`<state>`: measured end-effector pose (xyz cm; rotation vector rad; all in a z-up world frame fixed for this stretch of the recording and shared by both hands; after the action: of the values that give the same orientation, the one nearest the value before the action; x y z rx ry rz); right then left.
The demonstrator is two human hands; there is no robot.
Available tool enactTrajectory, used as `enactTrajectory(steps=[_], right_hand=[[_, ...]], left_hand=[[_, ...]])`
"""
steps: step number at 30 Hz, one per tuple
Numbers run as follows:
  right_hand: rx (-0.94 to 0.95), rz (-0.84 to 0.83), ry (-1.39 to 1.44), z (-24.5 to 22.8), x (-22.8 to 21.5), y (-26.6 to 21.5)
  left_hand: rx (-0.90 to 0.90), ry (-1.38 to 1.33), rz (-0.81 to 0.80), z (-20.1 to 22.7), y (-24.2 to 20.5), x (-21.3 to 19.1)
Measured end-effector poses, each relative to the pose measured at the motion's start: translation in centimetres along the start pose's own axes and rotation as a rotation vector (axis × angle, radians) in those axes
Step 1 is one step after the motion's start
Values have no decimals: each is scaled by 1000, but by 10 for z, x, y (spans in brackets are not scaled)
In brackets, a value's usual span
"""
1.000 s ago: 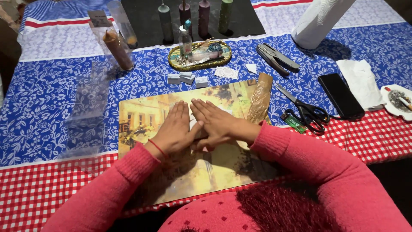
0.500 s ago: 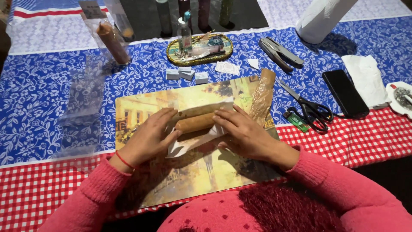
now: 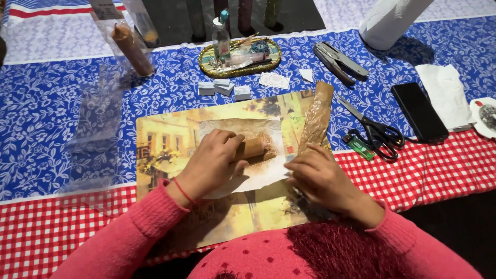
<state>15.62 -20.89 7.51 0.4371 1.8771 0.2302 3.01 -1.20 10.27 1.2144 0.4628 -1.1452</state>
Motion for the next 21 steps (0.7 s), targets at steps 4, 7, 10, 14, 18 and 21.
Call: enactTrajectory(steps=[4, 7, 10, 14, 18, 21], right_hand=[[188, 40, 25, 28, -19, -19], [335, 153, 48, 53, -35, -35], [529, 270, 67, 80, -49, -51], [759, 331, -47, 109, -62, -62], [724, 314, -229, 121, -54, -69], [728, 280, -296, 126, -43, -71]], left_hand=[[-89, 5, -106, -7, 4, 19], [-156, 54, -229, -37, -9, 48], [-123, 28, -187, -39, -7, 43], [-216, -138, -210, -44, 0, 27], [-429, -494, -183, -53, -7, 16], [-363, -752, -112, -55, -11, 17]])
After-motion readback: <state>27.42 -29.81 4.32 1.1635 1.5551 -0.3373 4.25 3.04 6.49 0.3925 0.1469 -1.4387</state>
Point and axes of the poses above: each hand's wrist, its own y-axis towards the middle knuckle, its own x-axis out of the palm, z = x × y, the point moved 6 cm from there along y, towards the middle knuckle, and after that the axes turned 11 degrees about x, right-handed, at the moved point
